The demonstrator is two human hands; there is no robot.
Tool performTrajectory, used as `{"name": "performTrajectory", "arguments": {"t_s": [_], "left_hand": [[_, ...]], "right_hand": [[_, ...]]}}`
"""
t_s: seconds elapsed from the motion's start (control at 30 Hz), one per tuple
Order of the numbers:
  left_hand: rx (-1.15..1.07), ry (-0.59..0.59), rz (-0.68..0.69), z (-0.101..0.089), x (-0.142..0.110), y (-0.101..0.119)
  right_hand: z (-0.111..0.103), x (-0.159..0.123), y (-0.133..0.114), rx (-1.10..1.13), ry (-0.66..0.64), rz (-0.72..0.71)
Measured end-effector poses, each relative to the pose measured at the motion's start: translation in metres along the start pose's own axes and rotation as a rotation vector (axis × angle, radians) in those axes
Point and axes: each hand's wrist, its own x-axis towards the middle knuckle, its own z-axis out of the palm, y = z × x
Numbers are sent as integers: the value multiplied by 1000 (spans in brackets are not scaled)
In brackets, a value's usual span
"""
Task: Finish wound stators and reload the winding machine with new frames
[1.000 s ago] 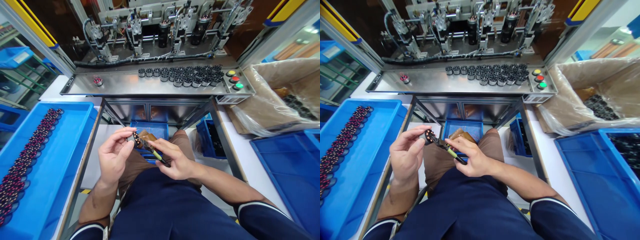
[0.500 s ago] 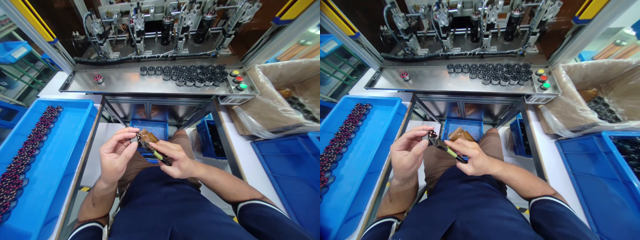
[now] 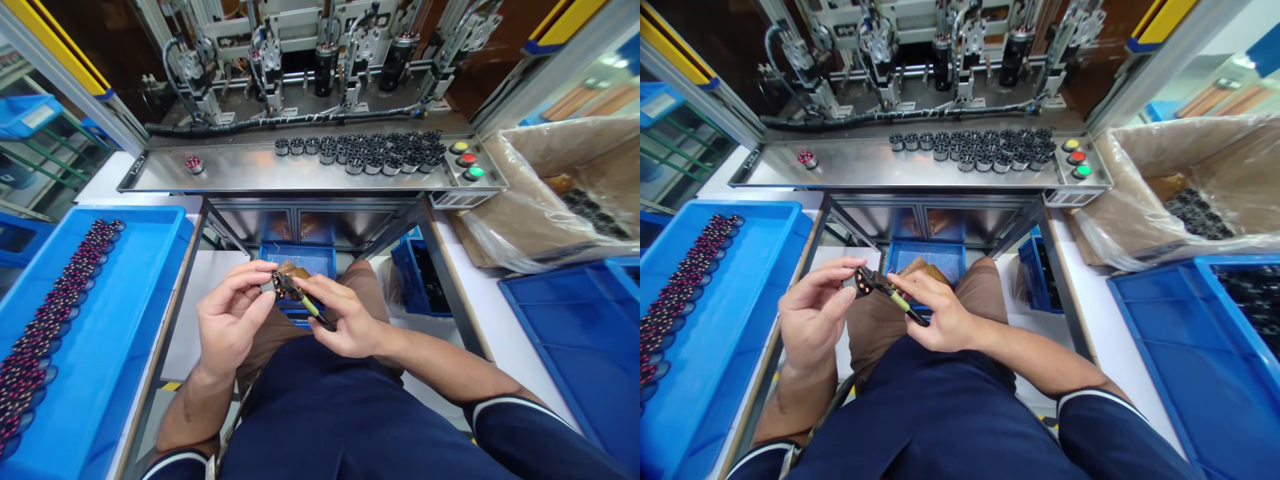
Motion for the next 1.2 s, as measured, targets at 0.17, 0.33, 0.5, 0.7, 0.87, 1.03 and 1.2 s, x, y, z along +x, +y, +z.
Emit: {"name": "performTrajectory", "arguments": {"t_s": [0.17,0.33,0.5,0.7,0.87,1.03,1.2], "left_hand": [[26,-15,0,0,0,2],[44,-23,14,-1,0,0],[86,-47,41,-3,0,-6],[268,-16,274,-8,3,-17],[656,-46,493,-13,4,-18],[804,-100,569,-14,5,-14],[772,-120,589,-17,4,-16]], "right_hand": [[0,2,-1,-13,4,-4],[1,-1,1,-65,25,-20],[-3,-4,0,-89,46,96],[-16,-2,-10,-104,71,211],[-30,-8,-26,-33,-19,241],[-40,-9,-44,185,-109,424],[-43,-5,-51,529,-229,604]]}}
